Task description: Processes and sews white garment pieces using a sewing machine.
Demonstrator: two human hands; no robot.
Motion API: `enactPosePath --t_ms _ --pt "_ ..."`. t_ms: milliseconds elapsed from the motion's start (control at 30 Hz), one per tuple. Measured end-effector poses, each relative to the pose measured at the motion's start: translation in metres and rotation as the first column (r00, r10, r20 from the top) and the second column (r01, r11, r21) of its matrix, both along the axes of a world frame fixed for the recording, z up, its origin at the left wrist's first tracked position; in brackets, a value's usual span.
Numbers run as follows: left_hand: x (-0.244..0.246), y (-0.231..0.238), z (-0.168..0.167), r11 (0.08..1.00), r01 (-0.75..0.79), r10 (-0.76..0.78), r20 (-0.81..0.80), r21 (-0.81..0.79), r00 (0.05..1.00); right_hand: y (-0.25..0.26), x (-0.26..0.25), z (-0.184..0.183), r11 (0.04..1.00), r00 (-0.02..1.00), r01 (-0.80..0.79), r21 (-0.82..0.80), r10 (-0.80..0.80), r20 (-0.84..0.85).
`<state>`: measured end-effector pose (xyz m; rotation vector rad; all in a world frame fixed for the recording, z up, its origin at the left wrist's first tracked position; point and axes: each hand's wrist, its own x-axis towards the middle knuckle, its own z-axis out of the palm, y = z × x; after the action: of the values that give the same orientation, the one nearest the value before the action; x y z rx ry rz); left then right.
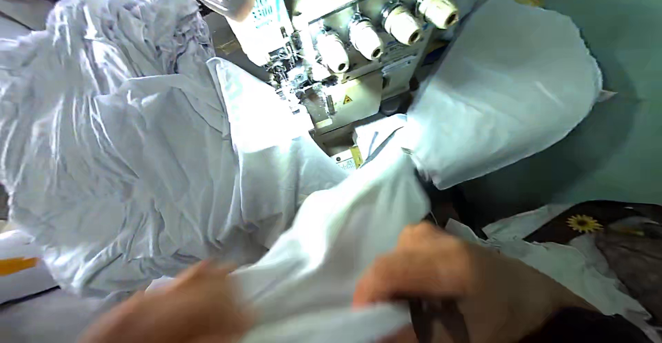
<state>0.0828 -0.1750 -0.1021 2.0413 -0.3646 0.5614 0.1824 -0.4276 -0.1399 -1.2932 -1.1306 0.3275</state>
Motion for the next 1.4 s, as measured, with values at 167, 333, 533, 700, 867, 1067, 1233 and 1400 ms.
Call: enactPosePath --t_ms 167,333,533,700,867,1067,1233,1400 --pt "0.066 0.035 0.004 0.880 -0.287 0.233 0.181 0.378 0.955 0.030 0.007 -0.037 0.966 0.971 0.238 -0.099 -0.239 0.001" --pt "0.169 0.043 -0.063 0.934 0.056 -0.061 0.004 0.352 0.998 0.055 0.042 -0.100 0.807 0.882 0.404 -0.431 -0.469 -0.051" --pt "0.184 0.055 -0.066 0.955 0.190 -0.157 -0.155 0.228 0.975 0.076 0.068 -0.129 0.873 0.907 0.420 -0.246 -0.410 0.096" --pt "0.165 0.043 -0.052 0.936 0.200 -0.126 -0.256 0.291 0.959 0.077 0.054 -0.129 0.794 0.862 0.496 -0.351 -0.498 0.091" --pt "0.152 0.028 -0.060 0.962 0.038 0.008 -0.165 0.271 0.986 0.079 0.045 -0.122 0.742 0.808 0.559 -0.369 -0.588 0.042" --pt "0.123 -0.020 -0.078 0.674 -0.301 0.322 0.099 0.675 0.942 0.066 0.022 -0.107 0.735 0.787 0.616 -0.282 -0.573 0.228" --pt "0.121 -0.026 -0.095 0.756 -0.283 0.356 -0.008 0.590 0.935 0.070 0.029 -0.100 0.630 0.658 0.746 -0.215 -0.647 0.385" --pt "0.145 -0.001 -0.078 0.799 -0.132 0.234 -0.100 0.587 0.967 0.074 0.045 -0.087 0.739 0.784 0.620 -0.262 -0.588 0.198"
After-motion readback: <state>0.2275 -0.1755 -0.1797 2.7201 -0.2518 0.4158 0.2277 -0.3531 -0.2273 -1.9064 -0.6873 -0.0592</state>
